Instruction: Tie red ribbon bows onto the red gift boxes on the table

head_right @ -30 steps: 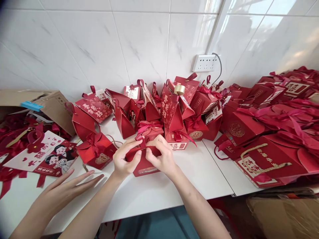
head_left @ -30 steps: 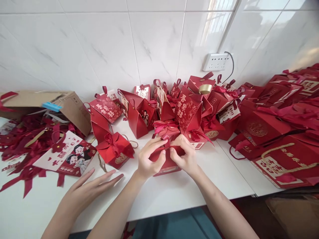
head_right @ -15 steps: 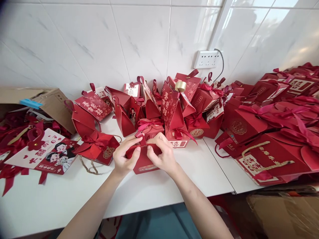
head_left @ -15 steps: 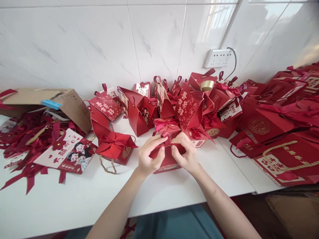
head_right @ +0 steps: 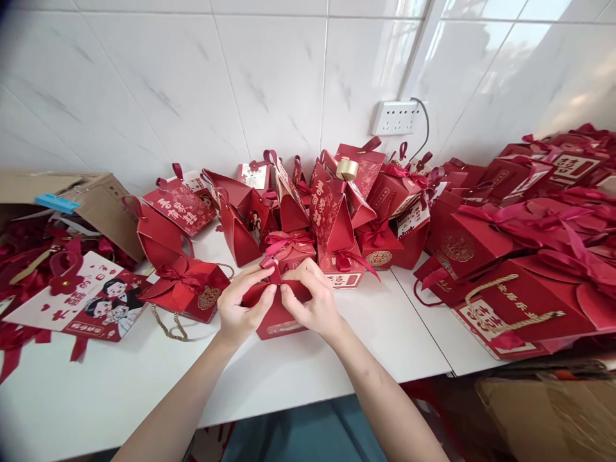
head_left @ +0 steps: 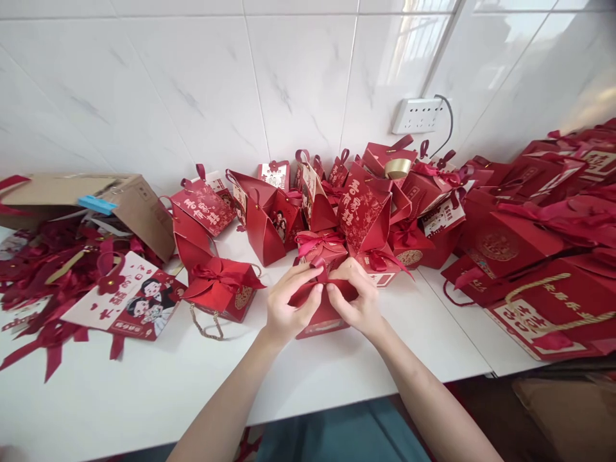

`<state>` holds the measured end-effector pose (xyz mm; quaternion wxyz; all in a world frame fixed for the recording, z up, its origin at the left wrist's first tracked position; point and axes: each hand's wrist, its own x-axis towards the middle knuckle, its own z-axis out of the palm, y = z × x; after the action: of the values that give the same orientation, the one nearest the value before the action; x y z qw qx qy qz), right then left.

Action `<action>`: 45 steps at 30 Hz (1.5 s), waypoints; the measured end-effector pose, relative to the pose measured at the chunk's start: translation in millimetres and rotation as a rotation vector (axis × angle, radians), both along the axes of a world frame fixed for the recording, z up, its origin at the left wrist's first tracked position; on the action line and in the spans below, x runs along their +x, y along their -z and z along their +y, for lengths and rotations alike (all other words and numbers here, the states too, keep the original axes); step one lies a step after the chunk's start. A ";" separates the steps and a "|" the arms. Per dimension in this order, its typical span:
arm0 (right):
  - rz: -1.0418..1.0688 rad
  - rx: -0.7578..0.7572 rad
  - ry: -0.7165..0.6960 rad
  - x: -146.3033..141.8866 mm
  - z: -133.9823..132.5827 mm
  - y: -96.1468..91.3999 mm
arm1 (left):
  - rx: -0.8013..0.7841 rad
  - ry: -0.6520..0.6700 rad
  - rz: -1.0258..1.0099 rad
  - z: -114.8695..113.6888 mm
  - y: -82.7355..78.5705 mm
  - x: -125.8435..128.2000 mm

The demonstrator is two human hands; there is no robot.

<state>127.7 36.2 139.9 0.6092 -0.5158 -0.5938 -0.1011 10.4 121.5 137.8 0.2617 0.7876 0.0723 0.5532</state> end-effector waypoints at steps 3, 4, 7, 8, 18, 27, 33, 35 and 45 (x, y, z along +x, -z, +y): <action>0.002 -0.010 0.018 0.2 0.6 -0.4 | 0.000 -0.012 -0.006 -1.6 -0.2 0.7; 0.001 -0.009 0.019 0.3 0.8 -0.3 | -0.001 -0.016 -0.008 -1.9 -0.4 0.8; 0.008 -0.009 0.015 0.6 1.2 0.2 | -0.005 -0.021 -0.003 -1.9 -1.6 0.3; 0.014 -0.015 0.014 0.5 1.2 0.4 | -0.006 -0.023 0.007 -1.5 -2.3 -0.1; -0.001 -0.009 0.021 0.2 0.3 0.9 | 0.001 0.056 0.068 4.3 -4.2 -4.1; -0.008 -0.005 0.025 0.5 -0.8 1.7 | 0.098 -0.042 0.005 3.5 -3.6 0.2; -0.018 -0.013 0.014 1.2 -2.2 2.5 | 0.051 0.012 0.001 -1.1 -5.3 0.3; -0.023 -0.013 0.016 1.6 -2.6 2.8 | 0.043 0.033 0.005 -1.9 -5.5 0.1; -0.022 -0.042 0.024 3.0 -4.1 3.8 | -0.037 0.090 -0.041 -4.9 -2.8 1.7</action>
<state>130.7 32.2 136.1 0.5904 -0.5345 -0.5962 -0.1016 12.1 116.6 140.6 0.3020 0.7735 0.0416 0.5557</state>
